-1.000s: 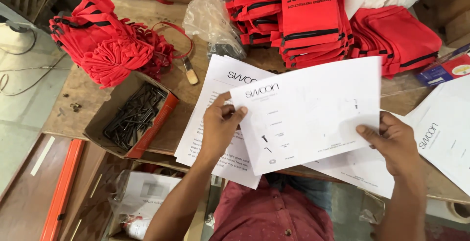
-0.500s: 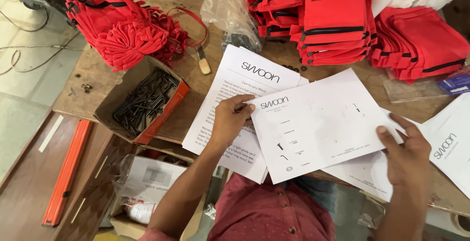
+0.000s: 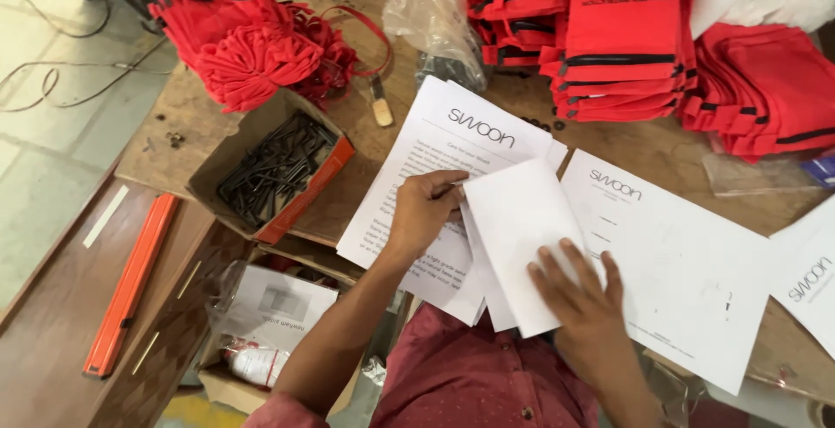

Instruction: The recorder is sorting assembly instructions and placing them into hardware pouches in a furniture workshop.

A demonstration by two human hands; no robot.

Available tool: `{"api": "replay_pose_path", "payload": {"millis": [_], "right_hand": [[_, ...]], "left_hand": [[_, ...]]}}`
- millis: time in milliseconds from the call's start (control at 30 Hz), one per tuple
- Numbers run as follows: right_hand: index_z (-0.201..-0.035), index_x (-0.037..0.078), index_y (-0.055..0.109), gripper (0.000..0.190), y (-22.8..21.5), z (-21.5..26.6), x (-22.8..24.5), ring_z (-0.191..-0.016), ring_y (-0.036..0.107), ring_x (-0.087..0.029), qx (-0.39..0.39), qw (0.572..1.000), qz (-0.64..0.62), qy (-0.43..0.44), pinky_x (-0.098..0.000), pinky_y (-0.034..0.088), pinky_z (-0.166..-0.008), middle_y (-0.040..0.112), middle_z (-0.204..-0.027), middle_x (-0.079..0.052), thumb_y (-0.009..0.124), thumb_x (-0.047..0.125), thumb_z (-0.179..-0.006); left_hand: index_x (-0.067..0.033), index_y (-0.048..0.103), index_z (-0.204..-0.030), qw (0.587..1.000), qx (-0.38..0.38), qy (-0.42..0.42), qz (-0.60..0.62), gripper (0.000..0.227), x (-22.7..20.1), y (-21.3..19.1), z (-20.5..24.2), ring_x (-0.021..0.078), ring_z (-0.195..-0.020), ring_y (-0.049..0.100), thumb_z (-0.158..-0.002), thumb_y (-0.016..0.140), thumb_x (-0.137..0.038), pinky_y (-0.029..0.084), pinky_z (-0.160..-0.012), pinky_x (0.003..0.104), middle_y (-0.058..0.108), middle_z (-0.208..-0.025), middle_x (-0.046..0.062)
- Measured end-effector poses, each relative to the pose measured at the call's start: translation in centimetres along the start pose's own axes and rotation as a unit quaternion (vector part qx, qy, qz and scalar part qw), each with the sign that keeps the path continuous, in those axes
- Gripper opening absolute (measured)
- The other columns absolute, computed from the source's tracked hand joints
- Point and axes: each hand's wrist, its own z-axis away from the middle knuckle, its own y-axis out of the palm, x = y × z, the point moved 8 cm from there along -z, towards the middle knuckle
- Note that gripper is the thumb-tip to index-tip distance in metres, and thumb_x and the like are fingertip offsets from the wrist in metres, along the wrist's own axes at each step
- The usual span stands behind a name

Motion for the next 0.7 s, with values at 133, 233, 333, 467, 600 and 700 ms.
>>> {"api": "replay_pose_path", "payload": {"millis": [133,233,333,467,600,700], "right_hand": [[-0.132,0.014,0.062,0.076,1.7,-0.3,1.8,-0.147,0.034,-0.025,0.06,0.991,0.091,-0.075,-0.0635,0.018,-0.12,0.054,-0.147,-0.003,0.058,-0.011,-0.06],[-0.132,0.015,0.062,0.076,1.6,-0.6,2.2,-0.147,0.035,-0.025,0.066,0.99,0.104,-0.063,-0.0624,0.022,-0.119,0.054,-0.148,-0.002,0.058,-0.011,-0.061],[-0.133,0.016,0.062,0.075,1.8,-0.7,2.7,-0.147,0.037,-0.025,0.068,0.989,0.117,-0.067,-0.0612,0.024,-0.118,0.054,-0.148,-0.001,0.059,-0.011,-0.063],[-0.136,0.017,0.062,0.077,2.0,-0.8,3.5,-0.145,0.037,-0.025,0.078,0.985,0.128,-0.079,-0.0613,0.025,-0.117,0.054,-0.147,0.0,0.061,-0.01,-0.064],[-0.139,0.015,0.061,0.078,2.0,-1.1,3.9,-0.145,0.036,-0.027,0.092,0.985,0.119,-0.079,-0.0617,0.024,-0.115,0.054,-0.147,-0.003,0.065,-0.005,-0.063],[-0.14,0.014,0.06,0.079,2.1,-1.1,4.1,-0.145,0.035,-0.027,0.099,0.985,0.117,-0.078,-0.0612,0.023,-0.115,0.053,-0.148,-0.003,0.066,-0.002,-0.063]], "left_hand": [[0.0047,0.067,-0.126,1.0,-0.003,0.011,-0.006,0.032,-0.5,0.0,0.1,0.0191,-0.086,0.076,-0.094,0.062,0.001,0.068,-0.076,0.03,0.077,-0.105,0.02],[0.0047,0.069,-0.124,1.0,-0.004,0.002,-0.004,0.03,-0.7,0.0,0.4,0.0169,-0.085,0.075,-0.095,0.064,0.0,0.067,-0.074,0.029,0.077,-0.105,0.017],[0.0049,0.071,-0.122,1.0,-0.004,0.01,-0.007,0.027,-0.7,0.1,0.4,0.0157,-0.081,0.074,-0.097,0.064,-0.002,0.068,-0.074,0.028,0.076,-0.098,0.018],[0.0034,0.072,-0.122,1.0,-0.013,0.012,-0.026,0.028,-1.0,-0.2,0.6,0.0139,-0.078,0.073,-0.096,0.065,-0.003,0.067,-0.071,0.028,0.077,-0.095,0.014],[0.0024,0.071,-0.122,0.999,-0.008,0.02,-0.039,0.029,-1.3,0.0,0.6,0.0133,-0.079,0.074,-0.095,0.066,-0.003,0.067,-0.071,0.028,0.078,-0.096,0.014],[0.0026,0.071,-0.122,0.999,-0.01,0.019,-0.037,0.029,-1.2,0.0,0.7,0.0136,-0.08,0.075,-0.095,0.066,-0.005,0.067,-0.072,0.027,0.078,-0.097,0.015]]}}
